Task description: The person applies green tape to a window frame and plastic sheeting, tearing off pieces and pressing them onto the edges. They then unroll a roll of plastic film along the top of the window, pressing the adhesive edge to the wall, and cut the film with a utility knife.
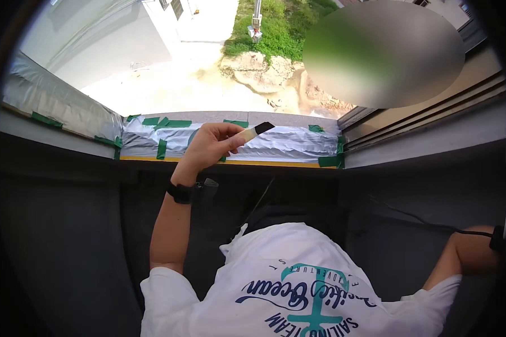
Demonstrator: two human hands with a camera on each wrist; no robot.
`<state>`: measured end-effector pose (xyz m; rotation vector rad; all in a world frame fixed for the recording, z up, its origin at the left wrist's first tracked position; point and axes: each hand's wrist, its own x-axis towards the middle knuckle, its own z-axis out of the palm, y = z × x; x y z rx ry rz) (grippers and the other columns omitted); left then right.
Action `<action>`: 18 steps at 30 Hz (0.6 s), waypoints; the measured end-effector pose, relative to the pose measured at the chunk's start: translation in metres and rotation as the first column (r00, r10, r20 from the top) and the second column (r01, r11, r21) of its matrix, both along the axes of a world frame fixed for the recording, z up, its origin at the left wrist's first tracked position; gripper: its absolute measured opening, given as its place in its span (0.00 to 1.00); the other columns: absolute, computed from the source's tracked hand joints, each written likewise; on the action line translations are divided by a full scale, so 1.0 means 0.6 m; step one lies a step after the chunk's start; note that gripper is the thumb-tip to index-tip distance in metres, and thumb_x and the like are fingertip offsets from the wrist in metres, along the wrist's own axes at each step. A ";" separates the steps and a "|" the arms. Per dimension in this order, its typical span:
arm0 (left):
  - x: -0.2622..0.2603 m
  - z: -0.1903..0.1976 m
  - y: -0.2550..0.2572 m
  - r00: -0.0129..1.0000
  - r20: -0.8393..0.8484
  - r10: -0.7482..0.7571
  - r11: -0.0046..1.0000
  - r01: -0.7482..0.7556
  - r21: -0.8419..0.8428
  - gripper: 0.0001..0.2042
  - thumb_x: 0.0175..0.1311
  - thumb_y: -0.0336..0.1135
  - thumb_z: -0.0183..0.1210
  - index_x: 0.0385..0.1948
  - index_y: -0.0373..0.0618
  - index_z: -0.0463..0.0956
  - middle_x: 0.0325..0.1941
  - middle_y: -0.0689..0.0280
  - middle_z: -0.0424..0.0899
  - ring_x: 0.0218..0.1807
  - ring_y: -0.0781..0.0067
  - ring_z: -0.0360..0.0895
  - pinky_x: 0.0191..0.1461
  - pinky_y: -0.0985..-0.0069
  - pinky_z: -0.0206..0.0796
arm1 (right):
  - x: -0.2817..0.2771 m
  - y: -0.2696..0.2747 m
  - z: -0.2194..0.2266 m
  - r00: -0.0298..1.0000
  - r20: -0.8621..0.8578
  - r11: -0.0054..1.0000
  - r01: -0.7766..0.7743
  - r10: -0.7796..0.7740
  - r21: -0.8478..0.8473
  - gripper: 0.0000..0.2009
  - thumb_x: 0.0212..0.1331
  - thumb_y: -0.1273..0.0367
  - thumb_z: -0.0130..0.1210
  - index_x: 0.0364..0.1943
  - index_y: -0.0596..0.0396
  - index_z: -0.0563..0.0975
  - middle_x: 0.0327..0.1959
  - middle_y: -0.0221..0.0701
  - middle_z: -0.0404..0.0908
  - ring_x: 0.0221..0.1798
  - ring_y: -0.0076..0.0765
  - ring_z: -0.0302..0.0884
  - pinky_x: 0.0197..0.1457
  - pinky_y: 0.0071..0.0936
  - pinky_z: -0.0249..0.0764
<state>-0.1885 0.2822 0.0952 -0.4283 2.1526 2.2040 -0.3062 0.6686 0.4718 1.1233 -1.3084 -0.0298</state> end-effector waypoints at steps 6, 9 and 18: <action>0.041 -0.244 0.024 0.928 0.263 0.262 0.950 -0.297 0.102 0.15 0.66 0.30 0.64 0.52 0.37 0.79 0.34 0.70 0.84 0.32 0.85 0.78 0.33 0.86 0.71 | -0.092 0.070 -0.212 0.192 0.852 0.858 0.079 0.487 -0.508 0.22 0.69 0.56 0.51 0.47 0.64 0.83 0.52 0.45 0.83 0.50 0.38 0.83 0.53 0.31 0.76; 0.030 -0.274 0.039 0.921 0.192 0.340 0.937 -0.350 0.017 0.11 0.64 0.25 0.62 0.48 0.37 0.79 0.35 0.69 0.84 0.33 0.84 0.79 0.34 0.85 0.71 | -0.103 -0.021 -0.320 -0.083 0.872 0.875 0.003 0.482 -0.484 0.12 0.65 0.68 0.61 0.27 0.62 0.77 0.44 0.38 0.80 0.47 0.22 0.73 0.50 0.19 0.66; 0.084 -0.295 0.039 0.917 0.058 0.394 0.919 -0.392 -0.039 0.14 0.63 0.23 0.63 0.50 0.34 0.76 0.35 0.67 0.84 0.34 0.84 0.79 0.38 0.85 0.71 | -0.070 -0.088 -0.538 -0.282 0.904 0.946 0.116 0.322 -0.301 0.13 0.62 0.70 0.65 0.24 0.63 0.75 0.37 0.30 0.78 0.38 0.18 0.69 0.41 0.16 0.65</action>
